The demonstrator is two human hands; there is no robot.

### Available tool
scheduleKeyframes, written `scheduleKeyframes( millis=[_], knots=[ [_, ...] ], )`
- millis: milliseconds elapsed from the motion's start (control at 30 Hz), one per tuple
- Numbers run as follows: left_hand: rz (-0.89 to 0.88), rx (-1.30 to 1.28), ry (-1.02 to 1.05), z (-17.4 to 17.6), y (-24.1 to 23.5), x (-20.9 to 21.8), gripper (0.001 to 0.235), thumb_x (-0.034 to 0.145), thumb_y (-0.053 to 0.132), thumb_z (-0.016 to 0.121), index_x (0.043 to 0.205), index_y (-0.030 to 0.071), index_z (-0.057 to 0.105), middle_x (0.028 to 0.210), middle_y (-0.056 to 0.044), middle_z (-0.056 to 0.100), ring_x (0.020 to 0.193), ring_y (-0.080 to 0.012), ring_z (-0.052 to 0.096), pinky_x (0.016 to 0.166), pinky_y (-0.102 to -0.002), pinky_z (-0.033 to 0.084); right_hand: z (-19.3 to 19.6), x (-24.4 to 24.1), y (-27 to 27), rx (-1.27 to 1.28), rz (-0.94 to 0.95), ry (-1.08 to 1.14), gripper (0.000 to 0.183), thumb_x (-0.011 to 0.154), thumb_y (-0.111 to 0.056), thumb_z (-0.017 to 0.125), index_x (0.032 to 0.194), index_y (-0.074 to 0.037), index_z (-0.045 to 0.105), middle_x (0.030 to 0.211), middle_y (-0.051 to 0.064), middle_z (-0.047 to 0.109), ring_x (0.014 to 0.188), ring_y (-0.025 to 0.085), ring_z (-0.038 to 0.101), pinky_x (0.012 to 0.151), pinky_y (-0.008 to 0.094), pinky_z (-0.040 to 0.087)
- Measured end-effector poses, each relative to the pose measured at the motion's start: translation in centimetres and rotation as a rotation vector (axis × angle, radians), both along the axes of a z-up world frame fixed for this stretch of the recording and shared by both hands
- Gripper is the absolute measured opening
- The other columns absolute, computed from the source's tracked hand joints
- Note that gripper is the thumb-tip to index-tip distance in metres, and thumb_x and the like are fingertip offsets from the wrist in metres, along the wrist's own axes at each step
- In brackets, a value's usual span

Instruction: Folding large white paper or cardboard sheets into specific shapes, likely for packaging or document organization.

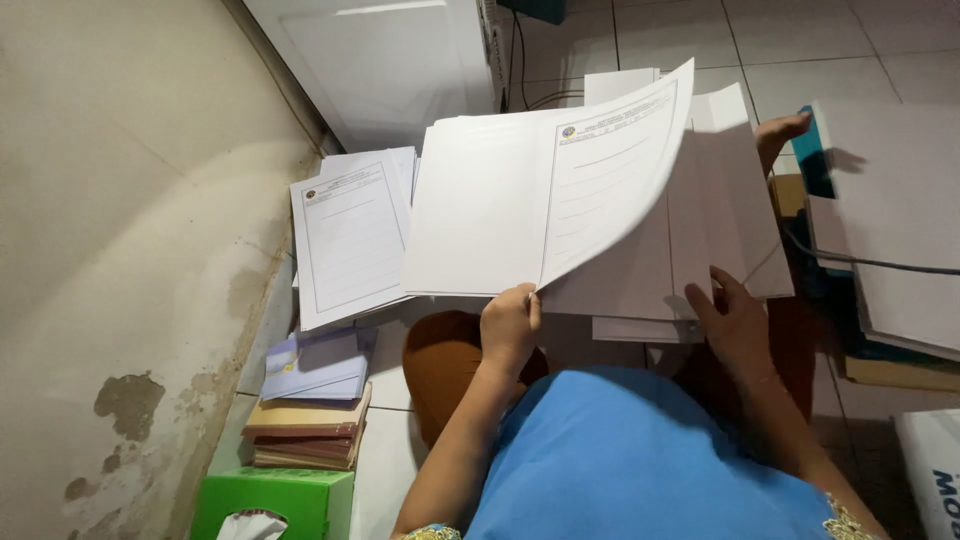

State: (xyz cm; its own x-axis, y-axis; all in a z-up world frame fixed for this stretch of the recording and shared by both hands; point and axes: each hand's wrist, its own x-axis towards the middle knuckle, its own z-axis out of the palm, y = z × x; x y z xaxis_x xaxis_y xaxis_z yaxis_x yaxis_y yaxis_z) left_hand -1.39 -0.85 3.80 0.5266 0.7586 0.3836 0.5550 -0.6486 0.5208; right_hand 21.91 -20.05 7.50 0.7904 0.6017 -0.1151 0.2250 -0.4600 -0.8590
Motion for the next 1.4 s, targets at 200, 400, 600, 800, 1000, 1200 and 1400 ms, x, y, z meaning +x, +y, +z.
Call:
scheduleKeyframes(
  millis=[200,400,600,800,1000,1200,1400],
  knots=[
    [0.121,-0.441,-0.279,0.7,0.3,-1.4,0.039,0.103,0.035,0.054,0.078,0.007,0.065,0.066,-0.018,0.066,0.069,-0.0335,0.069,0.061,-0.041,0.052,-1.3,0.6,0.2,-0.331,0.130,-0.272,0.106,0.076,-0.058,0.077,0.158,-0.006,0.036,0.143,0.025,0.050,0.131,0.044,0.052,0.103,0.058,0.049],
    [0.259,-0.670,-0.436,-3.6,1.4,-2.2,0.045,0.101,0.035,0.060,0.067,0.006,0.062,0.052,-0.009,0.057,0.056,-0.0161,0.052,0.053,-0.030,0.044,-0.7,0.3,-0.3,-0.392,0.132,-0.334,0.094,0.082,-0.058,0.073,0.153,-0.003,0.046,0.138,0.022,0.052,0.127,0.040,0.058,0.095,0.052,0.054],
    [0.218,-0.746,-0.396,-2.4,1.5,-2.6,0.041,0.097,0.038,0.068,0.077,0.002,0.071,0.058,-0.012,0.064,0.060,-0.0187,0.060,0.055,-0.033,0.048,-1.2,1.9,-1.9,-0.257,0.134,-0.405,0.058,0.093,-0.048,0.065,0.138,-0.012,0.065,0.121,0.015,0.064,0.103,0.029,0.070,0.081,0.041,0.057],
    [0.155,-0.803,-0.367,-1.3,1.9,-1.0,0.044,0.095,0.042,0.071,0.081,0.000,0.074,0.063,-0.013,0.071,0.063,-0.0193,0.067,0.057,-0.032,0.053,-0.1,3.8,-2.3,-0.107,0.000,-0.608,0.042,0.095,-0.015,0.059,0.135,-0.008,0.069,0.102,0.016,0.069,0.095,0.032,0.070,0.078,0.040,0.057],
    [0.152,-0.763,-0.202,0.2,1.8,-0.4,0.048,0.096,0.048,0.068,0.074,0.005,0.077,0.062,-0.011,0.071,0.065,-0.0214,0.069,0.061,-0.032,0.051,-2.4,7.0,-2.8,-0.104,-0.070,-0.776,0.039,0.089,-0.008,0.066,0.128,-0.006,0.072,0.097,0.012,0.071,0.102,0.029,0.067,0.086,0.039,0.055],
    [0.180,-0.721,0.080,1.8,2.5,-0.1,0.058,0.095,0.064,0.057,0.073,0.015,0.079,0.060,-0.003,0.073,0.073,-0.0244,0.074,0.065,-0.034,0.053,-4.7,7.9,-3.0,-0.091,-0.108,-0.805,0.038,0.088,-0.005,0.068,0.126,-0.007,0.072,0.098,0.012,0.072,0.107,0.027,0.065,0.091,0.037,0.053],
    [-0.042,-0.531,0.105,5.1,1.9,0.4,0.055,0.094,0.061,0.060,0.078,0.012,0.080,0.062,-0.009,0.072,0.068,-0.0291,0.073,0.063,-0.035,0.053,-5.4,7.3,-2.4,-0.142,-0.175,-0.918,0.030,0.094,-0.006,0.065,0.122,-0.016,0.073,0.108,0.005,0.068,0.112,0.024,0.066,0.094,0.036,0.055]
  ],
)
